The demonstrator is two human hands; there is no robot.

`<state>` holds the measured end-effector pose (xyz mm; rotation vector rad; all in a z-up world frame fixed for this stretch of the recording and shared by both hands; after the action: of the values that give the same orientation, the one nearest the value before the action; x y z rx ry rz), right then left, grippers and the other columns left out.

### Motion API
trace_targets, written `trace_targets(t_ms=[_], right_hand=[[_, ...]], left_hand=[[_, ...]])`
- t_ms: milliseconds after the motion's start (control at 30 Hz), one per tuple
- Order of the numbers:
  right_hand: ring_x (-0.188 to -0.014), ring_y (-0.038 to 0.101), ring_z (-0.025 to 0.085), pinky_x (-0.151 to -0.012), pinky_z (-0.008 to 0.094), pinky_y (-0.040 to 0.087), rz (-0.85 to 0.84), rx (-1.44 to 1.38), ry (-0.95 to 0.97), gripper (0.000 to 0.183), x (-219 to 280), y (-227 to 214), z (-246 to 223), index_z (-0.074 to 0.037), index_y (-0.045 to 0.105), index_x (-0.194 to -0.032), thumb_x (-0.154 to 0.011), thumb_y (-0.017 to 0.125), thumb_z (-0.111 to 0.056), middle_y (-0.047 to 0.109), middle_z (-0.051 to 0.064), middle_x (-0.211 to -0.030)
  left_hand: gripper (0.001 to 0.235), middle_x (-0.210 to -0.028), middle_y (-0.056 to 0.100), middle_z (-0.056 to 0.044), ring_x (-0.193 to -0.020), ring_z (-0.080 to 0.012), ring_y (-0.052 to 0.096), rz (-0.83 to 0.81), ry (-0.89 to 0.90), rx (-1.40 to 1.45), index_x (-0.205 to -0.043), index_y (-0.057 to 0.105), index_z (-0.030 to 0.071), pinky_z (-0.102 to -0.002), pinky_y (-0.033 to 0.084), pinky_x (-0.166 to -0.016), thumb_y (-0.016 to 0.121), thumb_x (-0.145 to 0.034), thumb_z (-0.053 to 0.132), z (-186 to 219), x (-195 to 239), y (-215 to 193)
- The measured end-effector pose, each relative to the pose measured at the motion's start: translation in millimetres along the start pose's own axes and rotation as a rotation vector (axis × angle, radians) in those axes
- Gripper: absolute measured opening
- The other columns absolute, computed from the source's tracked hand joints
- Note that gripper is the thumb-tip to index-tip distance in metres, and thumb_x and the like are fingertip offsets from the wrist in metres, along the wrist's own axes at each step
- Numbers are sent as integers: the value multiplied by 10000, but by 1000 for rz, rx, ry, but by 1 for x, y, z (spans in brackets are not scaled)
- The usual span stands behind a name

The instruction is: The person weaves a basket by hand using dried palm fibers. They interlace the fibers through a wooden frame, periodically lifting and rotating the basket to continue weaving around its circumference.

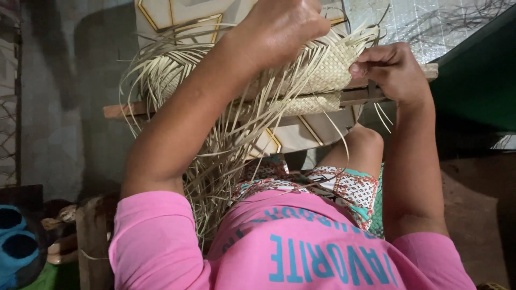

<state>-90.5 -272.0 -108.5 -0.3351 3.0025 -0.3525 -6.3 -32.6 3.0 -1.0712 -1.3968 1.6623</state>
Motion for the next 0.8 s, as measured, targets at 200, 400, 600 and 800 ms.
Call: trace_targets(t_ms=[200, 400, 600, 800], right_hand=[[-977, 724, 223, -910, 348, 656, -32, 5, -74, 71, 0, -3, 7, 31, 706, -1079, -1024, 679, 66, 721, 150, -1030], [-1009, 727, 211, -921, 341, 659, -24, -18, -55, 99, 0, -7, 17, 12, 702, -1085, -1008, 687, 72, 724, 137, -1055], [-978, 721, 216, -878, 325, 641, -27, 19, -82, 103, 1, -9, 17, 28, 705, -1094, -1008, 691, 83, 722, 156, -1029], [-913, 715, 179, -808, 280, 616, -12, 23, -44, 43, 4, -4, 3, 26, 713, -1028, -998, 718, 56, 727, 140, -979]], left_hand=[[365, -678, 271, 18, -612, -150, 245, -204, -399, 433, -712, 279, 173, -444, 150, -580, 546, -943, 266, 6, 9, -26], [162, -732, 573, -80, -645, -310, 585, -2, 139, -42, -744, 586, 91, -453, 332, -480, 656, -651, -22, -10, 13, -6], [247, -700, 394, 1, -608, -169, 353, -156, -262, 297, -730, 463, 132, -394, 211, -529, 525, -967, 168, 9, 25, -51], [421, -707, 408, -6, -595, -180, 397, -11, -98, 137, -745, 419, 99, -384, 243, -505, 476, -726, -318, -10, 31, -32]])
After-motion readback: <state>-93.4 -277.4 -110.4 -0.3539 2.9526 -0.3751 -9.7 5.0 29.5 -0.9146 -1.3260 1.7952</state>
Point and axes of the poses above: each hand's wrist, its own x-axis away from the middle knuckle, its own y-axis out of the palm, z = x × y, the point moved 3 cm from there along -x, towards the middle knuckle
